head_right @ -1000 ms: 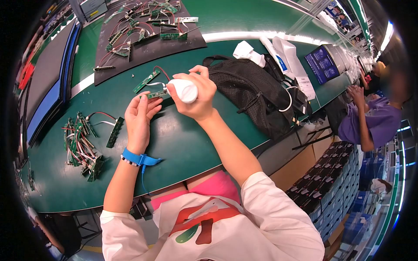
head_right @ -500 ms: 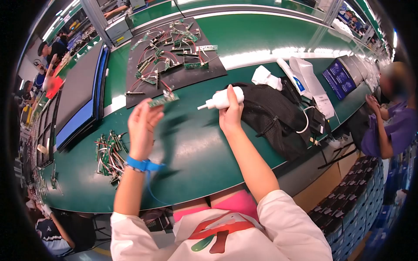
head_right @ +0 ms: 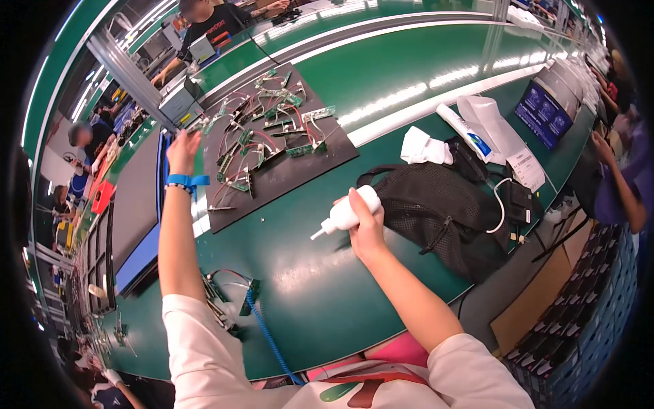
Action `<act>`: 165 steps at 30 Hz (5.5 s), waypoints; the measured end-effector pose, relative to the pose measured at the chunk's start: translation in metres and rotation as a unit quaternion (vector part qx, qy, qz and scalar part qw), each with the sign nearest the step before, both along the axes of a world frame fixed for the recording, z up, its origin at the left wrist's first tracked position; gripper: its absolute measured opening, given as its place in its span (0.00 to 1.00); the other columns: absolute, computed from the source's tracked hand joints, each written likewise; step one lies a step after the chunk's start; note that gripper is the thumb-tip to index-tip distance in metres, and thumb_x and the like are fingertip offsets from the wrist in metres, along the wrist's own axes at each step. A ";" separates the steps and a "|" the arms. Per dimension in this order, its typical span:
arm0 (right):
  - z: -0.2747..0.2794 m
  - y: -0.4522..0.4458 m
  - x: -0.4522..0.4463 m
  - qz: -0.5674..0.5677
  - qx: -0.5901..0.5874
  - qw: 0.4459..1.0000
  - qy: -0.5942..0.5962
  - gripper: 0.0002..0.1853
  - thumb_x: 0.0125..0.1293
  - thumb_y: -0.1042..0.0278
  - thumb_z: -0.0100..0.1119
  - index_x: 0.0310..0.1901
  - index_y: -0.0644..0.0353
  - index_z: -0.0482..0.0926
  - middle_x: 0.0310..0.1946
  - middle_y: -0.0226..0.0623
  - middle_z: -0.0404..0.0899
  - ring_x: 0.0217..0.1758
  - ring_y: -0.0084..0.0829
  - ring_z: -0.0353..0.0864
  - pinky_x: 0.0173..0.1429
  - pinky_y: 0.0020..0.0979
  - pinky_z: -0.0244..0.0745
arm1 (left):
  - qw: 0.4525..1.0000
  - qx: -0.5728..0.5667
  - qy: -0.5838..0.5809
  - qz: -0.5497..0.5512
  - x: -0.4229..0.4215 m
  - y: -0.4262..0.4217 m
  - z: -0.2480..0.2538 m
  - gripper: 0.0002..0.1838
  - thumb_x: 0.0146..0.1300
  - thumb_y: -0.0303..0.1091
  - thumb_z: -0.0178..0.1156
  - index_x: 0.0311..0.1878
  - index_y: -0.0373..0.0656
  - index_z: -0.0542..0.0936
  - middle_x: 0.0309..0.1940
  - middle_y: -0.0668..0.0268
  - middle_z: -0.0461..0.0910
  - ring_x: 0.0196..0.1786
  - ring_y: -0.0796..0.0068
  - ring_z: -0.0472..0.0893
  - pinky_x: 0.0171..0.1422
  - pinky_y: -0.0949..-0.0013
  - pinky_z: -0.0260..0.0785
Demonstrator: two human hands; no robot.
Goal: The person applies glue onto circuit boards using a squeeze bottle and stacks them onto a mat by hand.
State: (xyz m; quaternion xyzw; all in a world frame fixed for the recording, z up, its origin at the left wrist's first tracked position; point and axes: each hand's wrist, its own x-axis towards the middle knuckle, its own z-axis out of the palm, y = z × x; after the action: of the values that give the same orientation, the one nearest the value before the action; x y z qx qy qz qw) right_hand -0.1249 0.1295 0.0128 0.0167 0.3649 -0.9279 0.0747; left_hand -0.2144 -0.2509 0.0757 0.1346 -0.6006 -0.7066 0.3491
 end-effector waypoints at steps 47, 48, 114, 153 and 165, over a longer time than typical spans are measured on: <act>-0.013 -0.002 -0.002 0.104 -0.029 0.994 -0.016 0.15 0.51 0.54 0.56 0.32 0.57 0.68 0.24 0.35 0.72 0.25 0.28 0.74 0.23 0.26 0.69 | 0.727 -0.579 -0.217 0.299 0.361 0.062 0.053 0.06 0.46 0.28 0.59 0.22 0.36 0.75 0.19 0.63 0.73 0.21 0.74 0.74 0.26 0.74 0.65; -0.012 -0.002 -0.001 0.107 -0.032 0.994 -0.011 0.15 0.52 0.54 0.56 0.32 0.57 0.68 0.24 0.35 0.72 0.25 0.28 0.74 0.23 0.26 0.69 | 0.691 -0.625 -0.206 0.299 0.360 0.072 0.062 0.05 0.47 0.27 0.59 0.23 0.36 0.74 0.21 0.63 0.72 0.22 0.74 0.73 0.25 0.75 0.64; 0.001 -0.011 0.030 -0.118 0.343 0.765 0.531 0.07 0.42 0.75 0.61 0.24 0.68 0.74 0.19 0.39 0.74 0.18 0.29 0.72 0.22 0.23 0.65 | 0.925 0.093 -0.183 -0.320 0.219 0.261 -0.068 0.16 0.60 0.25 0.37 0.52 0.37 0.54 0.40 0.55 0.71 0.43 0.67 0.74 0.44 0.70 0.70; 0.006 0.004 0.007 0.360 -0.293 0.886 -0.017 0.25 0.54 0.44 0.46 0.23 0.63 0.73 0.05 0.27 0.54 0.07 0.18 0.47 0.15 0.18 0.48 | 0.955 0.049 -0.153 -0.249 0.220 0.266 -0.068 0.16 0.57 0.35 0.50 0.45 0.36 0.66 0.30 0.60 0.74 0.20 0.82 0.71 0.20 0.83 0.61; 0.017 0.009 0.016 0.039 0.125 0.962 0.238 0.12 0.54 0.62 0.52 0.25 0.65 0.72 0.22 0.38 0.75 0.25 0.25 0.74 0.30 0.25 0.69 | 0.974 0.108 -0.114 -0.161 0.219 0.261 -0.066 0.13 0.60 0.33 0.47 0.44 0.34 0.67 0.33 0.55 0.75 0.32 0.74 0.77 0.30 0.80 0.70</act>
State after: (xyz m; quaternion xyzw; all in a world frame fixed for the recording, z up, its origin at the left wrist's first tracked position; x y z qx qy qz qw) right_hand -0.1087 0.1382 0.0299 -0.2097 0.4857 -0.8484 0.0189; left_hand 0.0041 0.0106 0.0095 0.1525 -0.5704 -0.7943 0.1434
